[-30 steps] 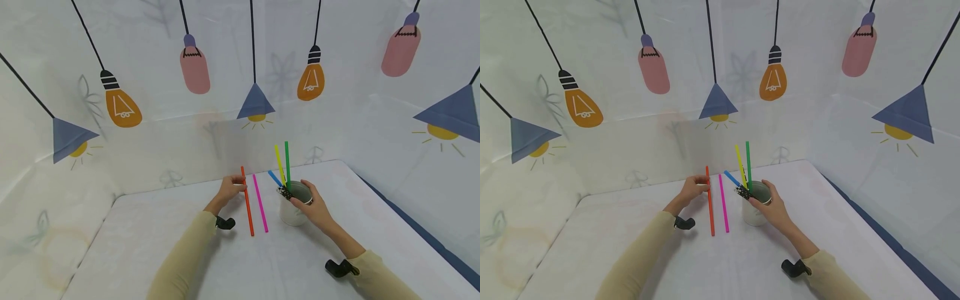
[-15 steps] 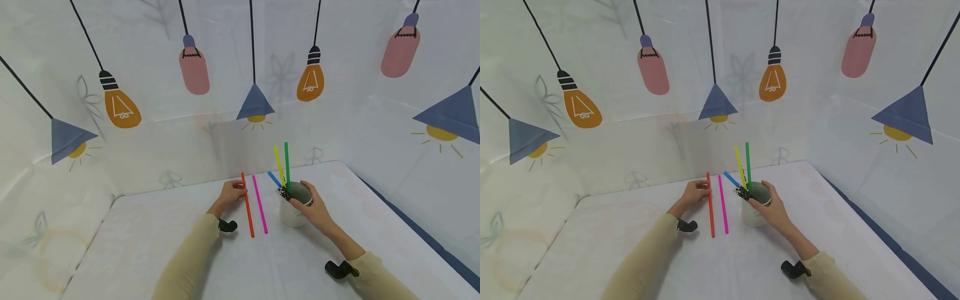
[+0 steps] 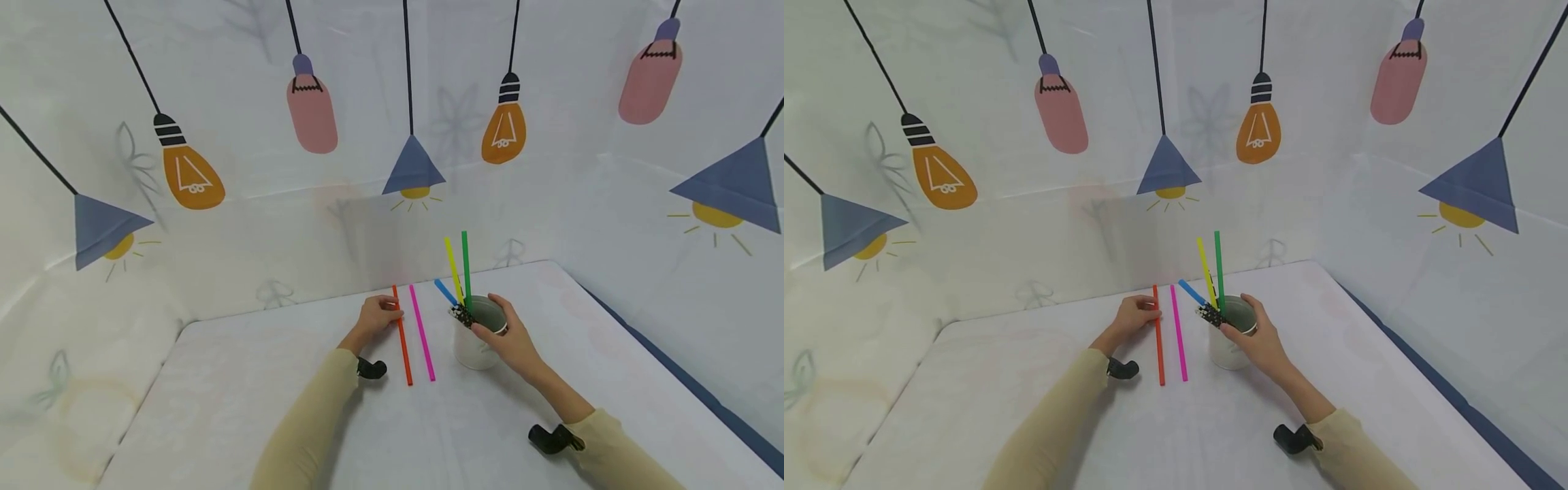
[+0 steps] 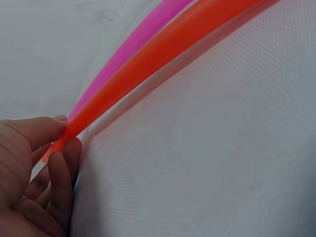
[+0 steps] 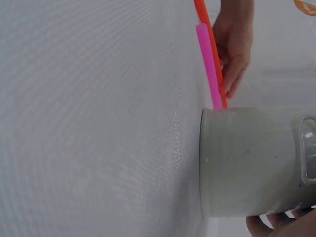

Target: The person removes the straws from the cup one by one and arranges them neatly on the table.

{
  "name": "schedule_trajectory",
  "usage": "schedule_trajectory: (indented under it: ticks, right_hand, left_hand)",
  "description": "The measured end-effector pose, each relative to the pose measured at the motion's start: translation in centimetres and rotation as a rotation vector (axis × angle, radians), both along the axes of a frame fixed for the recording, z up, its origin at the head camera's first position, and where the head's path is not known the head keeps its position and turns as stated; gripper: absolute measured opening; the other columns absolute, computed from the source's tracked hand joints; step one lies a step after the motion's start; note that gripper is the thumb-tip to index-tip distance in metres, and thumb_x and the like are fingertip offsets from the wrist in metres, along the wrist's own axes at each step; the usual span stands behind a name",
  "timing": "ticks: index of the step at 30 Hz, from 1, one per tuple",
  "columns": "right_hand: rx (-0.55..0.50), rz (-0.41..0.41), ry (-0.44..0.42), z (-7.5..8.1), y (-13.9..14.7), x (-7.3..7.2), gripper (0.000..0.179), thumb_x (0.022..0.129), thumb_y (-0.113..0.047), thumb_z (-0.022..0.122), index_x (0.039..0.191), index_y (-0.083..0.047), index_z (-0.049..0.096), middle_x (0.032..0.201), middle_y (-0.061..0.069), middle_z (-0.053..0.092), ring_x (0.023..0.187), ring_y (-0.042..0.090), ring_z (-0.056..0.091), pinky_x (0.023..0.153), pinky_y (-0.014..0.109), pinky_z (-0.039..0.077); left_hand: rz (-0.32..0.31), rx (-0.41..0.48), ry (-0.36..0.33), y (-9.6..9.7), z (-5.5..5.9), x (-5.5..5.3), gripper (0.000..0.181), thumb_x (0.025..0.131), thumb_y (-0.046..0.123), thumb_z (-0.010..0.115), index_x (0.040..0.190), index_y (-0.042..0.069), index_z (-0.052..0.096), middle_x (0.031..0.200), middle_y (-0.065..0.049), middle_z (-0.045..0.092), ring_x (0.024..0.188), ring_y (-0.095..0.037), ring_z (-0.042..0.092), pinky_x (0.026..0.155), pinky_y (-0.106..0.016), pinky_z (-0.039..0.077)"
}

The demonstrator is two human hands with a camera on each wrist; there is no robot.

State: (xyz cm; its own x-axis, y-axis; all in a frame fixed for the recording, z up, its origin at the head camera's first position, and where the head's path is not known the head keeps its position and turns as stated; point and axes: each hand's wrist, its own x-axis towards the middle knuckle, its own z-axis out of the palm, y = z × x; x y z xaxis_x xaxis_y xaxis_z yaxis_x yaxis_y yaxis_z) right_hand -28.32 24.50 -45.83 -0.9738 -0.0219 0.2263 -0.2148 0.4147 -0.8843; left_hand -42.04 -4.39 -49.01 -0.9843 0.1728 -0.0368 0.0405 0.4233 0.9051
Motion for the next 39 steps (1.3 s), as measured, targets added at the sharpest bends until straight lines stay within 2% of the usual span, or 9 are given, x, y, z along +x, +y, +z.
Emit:
schedule_trajectory:
  ticks: [5,12,15,20,26,30,36,39]
  right_hand:
    - [0.002,-0.001,-0.003,0.3,-0.1,0.2,0.080,0.091,-0.036,0.069,0.152,-0.013,0.023,0.143,0.020,0.036,0.116,0.034,0.043,0.078,0.041,0.048]
    - [-0.004,-0.003,-0.004,0.3,-0.1,0.2,0.079,0.091,-0.036,0.069,0.152,-0.015,0.025,0.143,0.018,0.036,0.093,0.031,0.050,0.070,0.039,0.048]
    - [0.003,-0.005,-0.006,0.2,0.0,0.2,0.079,0.091,-0.036,0.069,0.153,-0.015,0.024,0.143,0.019,0.036,0.096,0.030,0.050,0.071,0.037,0.048]
    - [0.005,-0.009,-0.007,0.2,-0.1,0.2,0.078,0.091,-0.037,0.068,0.153,-0.017,0.024,0.141,0.020,0.038,0.094,0.030,0.050,0.070,0.037,0.048]
    - [0.019,-0.017,-0.003,0.1,-0.1,0.2,0.079,0.092,-0.037,0.067,0.153,-0.016,0.023,0.144,0.020,0.035,0.106,0.032,0.047,0.073,0.037,0.048]
    - [0.009,-0.016,-0.009,0.1,-0.1,0.2,0.078,0.092,-0.037,0.068,0.153,-0.017,0.023,0.140,0.020,0.038,0.096,0.032,0.051,0.071,0.038,0.048]
    - [0.010,-0.017,-0.007,0.1,-0.2,0.2,0.079,0.091,-0.038,0.068,0.153,-0.016,0.023,0.140,0.020,0.038,0.102,0.032,0.050,0.072,0.037,0.048]
    - [0.009,-0.018,-0.007,0.1,-0.2,0.3,0.079,0.091,-0.038,0.068,0.153,-0.017,0.024,0.139,0.020,0.039,0.096,0.032,0.051,0.071,0.037,0.049]
  left_hand:
    - [0.016,-0.029,0.003,0.1,-0.3,-0.3,0.031,0.085,0.016,0.076,0.114,0.006,0.068,0.097,-0.005,0.067,0.080,-0.016,0.059,0.067,-0.025,0.051]
    - [0.025,-0.101,0.053,0.5,-0.3,-0.3,0.028,0.086,0.016,0.076,0.111,0.007,0.069,0.096,-0.004,0.067,0.087,-0.018,0.059,0.075,-0.029,0.052]
    - [0.014,-0.153,0.072,0.7,0.0,0.0,0.028,0.086,0.021,0.076,0.110,0.008,0.070,0.096,-0.004,0.066,0.087,-0.019,0.058,0.075,-0.031,0.051]
    - [0.014,-0.226,0.101,0.9,0.3,0.3,0.023,0.084,0.021,0.077,0.104,0.009,0.073,0.093,-0.001,0.067,0.085,-0.018,0.057,0.074,-0.030,0.051]
    - [0.033,-0.225,0.109,1.0,0.2,0.3,0.020,0.084,0.019,0.076,0.101,0.008,0.074,0.092,-0.002,0.068,0.083,-0.018,0.057,0.072,-0.029,0.051]
    - [0.042,-0.218,0.106,1.0,0.1,0.4,0.021,0.085,0.019,0.076,0.102,0.007,0.074,0.094,-0.003,0.067,0.085,-0.019,0.057,0.073,-0.030,0.052]
    - [0.035,-0.206,0.103,0.9,0.0,0.5,0.021,0.086,0.019,0.075,0.103,0.007,0.074,0.096,-0.004,0.066,0.087,-0.020,0.057,0.076,-0.032,0.052]
    - [0.033,-0.195,0.103,0.9,0.0,0.5,0.021,0.086,0.019,0.075,0.102,0.007,0.073,0.095,-0.004,0.066,0.087,-0.020,0.057,0.076,-0.031,0.052]
